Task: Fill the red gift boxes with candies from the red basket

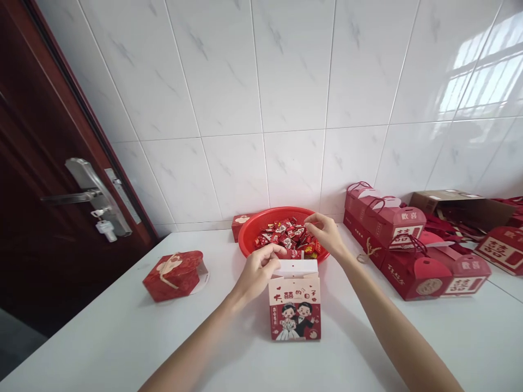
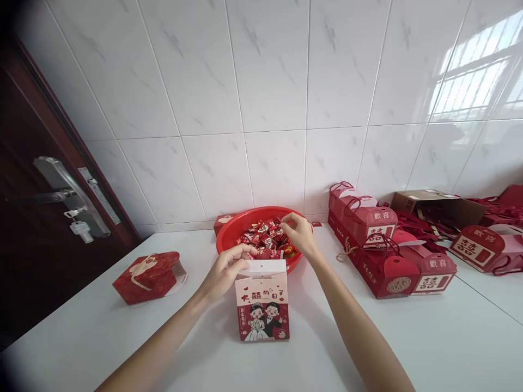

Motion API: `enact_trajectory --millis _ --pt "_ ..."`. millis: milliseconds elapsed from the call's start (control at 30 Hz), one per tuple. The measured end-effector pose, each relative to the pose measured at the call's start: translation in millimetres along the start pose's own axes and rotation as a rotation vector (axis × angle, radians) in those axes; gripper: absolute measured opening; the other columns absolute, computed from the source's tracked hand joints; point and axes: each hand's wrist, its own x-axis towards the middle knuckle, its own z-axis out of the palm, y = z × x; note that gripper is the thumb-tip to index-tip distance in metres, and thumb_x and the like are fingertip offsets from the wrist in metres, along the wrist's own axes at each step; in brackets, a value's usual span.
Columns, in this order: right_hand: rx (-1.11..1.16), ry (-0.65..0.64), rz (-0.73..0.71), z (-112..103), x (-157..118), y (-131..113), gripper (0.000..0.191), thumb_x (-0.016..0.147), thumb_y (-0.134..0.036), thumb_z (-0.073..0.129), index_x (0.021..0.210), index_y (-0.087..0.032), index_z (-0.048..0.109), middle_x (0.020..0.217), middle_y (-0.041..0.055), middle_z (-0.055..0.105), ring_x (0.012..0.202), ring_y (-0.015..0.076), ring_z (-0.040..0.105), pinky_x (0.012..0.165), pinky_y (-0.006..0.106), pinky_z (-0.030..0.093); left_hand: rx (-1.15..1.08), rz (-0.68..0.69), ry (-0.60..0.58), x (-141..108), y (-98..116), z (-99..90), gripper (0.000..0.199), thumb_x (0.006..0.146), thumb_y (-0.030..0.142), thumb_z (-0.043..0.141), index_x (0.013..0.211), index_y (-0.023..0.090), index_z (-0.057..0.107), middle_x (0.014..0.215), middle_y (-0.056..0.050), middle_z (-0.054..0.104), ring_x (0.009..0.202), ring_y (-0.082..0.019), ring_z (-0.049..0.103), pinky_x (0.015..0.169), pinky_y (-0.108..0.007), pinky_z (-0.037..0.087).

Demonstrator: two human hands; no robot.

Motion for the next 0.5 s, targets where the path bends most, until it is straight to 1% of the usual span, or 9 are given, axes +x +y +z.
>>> enact_trajectory --millis 100,167,233,267,300,367,400,433,500 --pt "-0.030 -0.029 0.021 14.7 12.0 10.7 0.011 0.077 -0.029 0.055 0.078 -0.021 0.062 0.085 0.0046 0.072 0.075 0.0189 0.065 0.073 0.032 0.050 0.031 0.053 -0.083 4.9 0.8 -13.3 0.036 0.083 0.039 0.049 0.106 0.022 0.069 0.080 -0.002 0.065 0.082 -0.021 0.063 0.083 -0.035 0.051" --pt "-0.046 -0.074 0.047 22.3 17.5 17.8 0.007 0.076 -0.025 0.057 0.076 -0.020 0.062 0.081 0.0038 0.072 0.074 0.0184 0.065 0.072 0.030 0.050 0.001 0.068 -0.109 14.6 0.3 -23.1 0.042 0.086 0.046 0.045 0.105 0.019 0.070 0.087 -0.005 0.069 0.081 -0.021 0.065 0.082 -0.035 0.052" --pt "-0.066 -0.140 0.079 27.1 20.9 24.4 0.004 0.073 -0.021 0.060 0.071 -0.019 0.063 0.072 0.0025 0.070 0.069 0.0177 0.064 0.066 0.028 0.049 0.032 0.043 -0.143 29.8 -1.2 -29.8 0.045 0.087 0.048 0.043 0.102 0.016 0.071 0.091 -0.007 0.071 0.081 -0.021 0.067 0.081 -0.034 0.053" --pt "-0.076 -0.175 0.094 28.5 22.0 27.3 0.004 0.072 -0.020 0.062 0.069 -0.019 0.063 0.067 0.0016 0.068 0.066 0.0171 0.063 0.063 0.027 0.047 0.112 0.011 -0.201 38.9 -2.4 -31.1 0.044 0.087 0.046 0.042 0.099 0.016 0.072 0.093 -0.008 0.072 0.083 -0.022 0.068 0.081 -0.032 0.053" --pt "-0.085 -0.208 0.107 29.4 22.6 29.9 0.004 0.071 -0.019 0.064 0.067 -0.019 0.063 0.063 0.0007 0.066 0.062 0.0163 0.062 0.060 0.026 0.046 0.227 -0.030 -0.293 48.6 -4.1 -30.8 0.042 0.087 0.043 0.043 0.097 0.016 0.073 0.093 -0.007 0.073 0.087 -0.022 0.068 0.082 -0.031 0.053" --pt "-0.095 -0.249 0.127 29.7 22.9 33.8 0.005 0.071 -0.019 0.067 0.067 -0.018 0.065 0.061 -0.0002 0.065 0.059 0.0147 0.060 0.056 0.024 0.044 0.506 -0.123 -0.544 67.9 -8.9 -26.0 0.035 0.084 0.036 0.046 0.089 0.018 0.075 0.094 -0.005 0.076 0.093 -0.023 0.069 0.084 -0.030 0.052" --pt "-0.096 -0.256 0.134 29.4 22.7 35.3 0.004 0.072 -0.020 0.067 0.069 -0.018 0.066 0.062 0.0001 0.066 0.059 0.0142 0.060 0.056 0.023 0.044 0.587 -0.152 -0.635 76.8 -11.9 -22.2 0.031 0.081 0.034 0.050 0.084 0.019 0.076 0.093 -0.004 0.077 0.094 -0.024 0.069 0.084 -0.030 0.051" --pt "-0.095 -0.256 0.142 29.0 22.5 36.5 0.003 0.074 -0.020 0.066 0.071 -0.018 0.066 0.065 0.0007 0.067 0.060 0.0140 0.061 0.056 0.023 0.045 0.640 -0.170 -0.700 84.8 -15.1 -18.3 0.028 0.079 0.033 0.053 0.084 0.020 0.077 0.094 -0.003 0.077 0.096 -0.025 0.069 0.085 -0.031 0.051" --pt "-0.088 -0.245 0.155 28.2 22.3 38.5 0.005 0.077 -0.021 0.064 0.076 -0.017 0.067 0.072 0.0023 0.070 0.063 0.0141 0.064 0.058 0.023 0.046 0.659 -0.177 -0.757 98.0 -21.9 -11.4 0.029 0.075 0.033 0.060 0.096 0.023 0.079 0.105 -0.001 0.078 0.103 -0.027 0.068 0.090 -0.032 0.050"
